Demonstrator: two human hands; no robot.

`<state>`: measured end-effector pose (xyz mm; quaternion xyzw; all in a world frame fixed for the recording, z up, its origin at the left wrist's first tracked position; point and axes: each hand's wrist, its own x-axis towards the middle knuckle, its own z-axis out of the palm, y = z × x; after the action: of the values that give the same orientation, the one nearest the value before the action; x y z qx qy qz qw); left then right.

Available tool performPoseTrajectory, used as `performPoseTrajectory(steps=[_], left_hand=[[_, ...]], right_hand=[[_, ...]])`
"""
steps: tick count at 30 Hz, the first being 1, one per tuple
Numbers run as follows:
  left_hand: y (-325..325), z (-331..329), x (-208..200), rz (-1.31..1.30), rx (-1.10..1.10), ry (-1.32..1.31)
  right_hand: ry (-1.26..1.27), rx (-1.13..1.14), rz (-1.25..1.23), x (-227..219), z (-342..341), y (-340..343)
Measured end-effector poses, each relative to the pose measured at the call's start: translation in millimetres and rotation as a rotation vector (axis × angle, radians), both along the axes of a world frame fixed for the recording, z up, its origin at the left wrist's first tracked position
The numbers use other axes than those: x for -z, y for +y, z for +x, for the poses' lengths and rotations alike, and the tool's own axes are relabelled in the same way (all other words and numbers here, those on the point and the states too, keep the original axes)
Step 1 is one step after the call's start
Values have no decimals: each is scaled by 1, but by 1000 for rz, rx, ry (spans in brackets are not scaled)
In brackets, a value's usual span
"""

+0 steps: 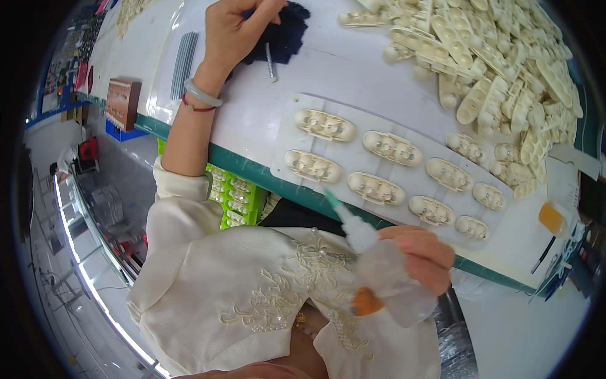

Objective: The recorder uses tools and glue to assemble small white electronic or plastic components on a workbench.

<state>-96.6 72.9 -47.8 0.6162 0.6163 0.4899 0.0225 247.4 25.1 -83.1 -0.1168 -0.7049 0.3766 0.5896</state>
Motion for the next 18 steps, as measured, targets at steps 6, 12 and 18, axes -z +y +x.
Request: performPoseTrajectory(steps=[6,12,18], left_hand=[[-5,-6,5,72,14,49],[-6,-4,0,138,70,-14],[-5,-5,2,85,17,85]], right_hand=[[-90,-213,-79,-15,-31,-2],[-178,-292,-20,-7,-22,7],[-235,-258,-67,-17,-30,1]])
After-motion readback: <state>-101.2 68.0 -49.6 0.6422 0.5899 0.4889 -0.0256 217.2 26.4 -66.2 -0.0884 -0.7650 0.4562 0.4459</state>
